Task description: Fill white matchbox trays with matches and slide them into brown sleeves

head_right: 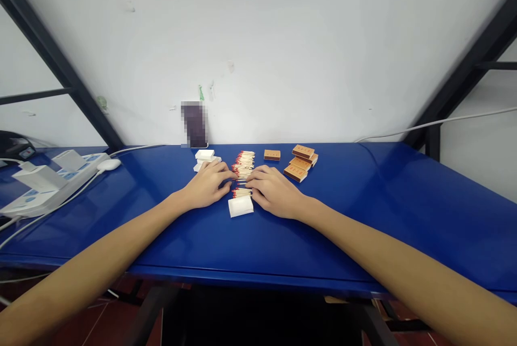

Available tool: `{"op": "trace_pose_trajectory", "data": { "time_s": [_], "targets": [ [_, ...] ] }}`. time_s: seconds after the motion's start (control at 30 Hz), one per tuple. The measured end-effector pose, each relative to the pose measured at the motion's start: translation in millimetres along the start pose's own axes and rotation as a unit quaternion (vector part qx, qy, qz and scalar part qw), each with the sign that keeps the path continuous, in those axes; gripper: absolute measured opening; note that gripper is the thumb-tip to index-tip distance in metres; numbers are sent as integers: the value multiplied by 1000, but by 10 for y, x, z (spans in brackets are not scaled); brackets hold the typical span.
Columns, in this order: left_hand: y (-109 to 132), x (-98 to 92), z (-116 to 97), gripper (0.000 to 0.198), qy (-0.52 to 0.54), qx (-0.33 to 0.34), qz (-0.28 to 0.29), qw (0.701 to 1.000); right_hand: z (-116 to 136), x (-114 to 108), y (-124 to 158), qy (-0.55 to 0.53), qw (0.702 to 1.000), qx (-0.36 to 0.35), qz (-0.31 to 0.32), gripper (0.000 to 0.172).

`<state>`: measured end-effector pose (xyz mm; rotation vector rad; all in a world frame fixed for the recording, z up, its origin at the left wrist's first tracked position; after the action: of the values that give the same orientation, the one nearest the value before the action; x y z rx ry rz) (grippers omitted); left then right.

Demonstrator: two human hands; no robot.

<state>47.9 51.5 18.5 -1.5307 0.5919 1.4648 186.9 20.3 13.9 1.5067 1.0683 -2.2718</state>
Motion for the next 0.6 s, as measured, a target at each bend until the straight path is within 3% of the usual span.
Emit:
{"op": "trace_pose_trajectory", "data": {
  "time_s": [0.6],
  "targets": [
    [4, -13, -2, 27, -14, -9, 2, 1000, -25, 30, -8, 4, 999, 20, 31, 38]
  ]
}}
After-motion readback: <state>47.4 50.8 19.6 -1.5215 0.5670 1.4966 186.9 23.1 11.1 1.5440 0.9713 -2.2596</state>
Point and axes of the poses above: each hand's wrist, its own y-axis away from the middle knuckle, its own x-axis out of the palm, z = x × y, the point moved 7 cm from there along -y, towards the middle knuckle, and after that the axes turned 13 degrees about x, right-handed, at the moved point
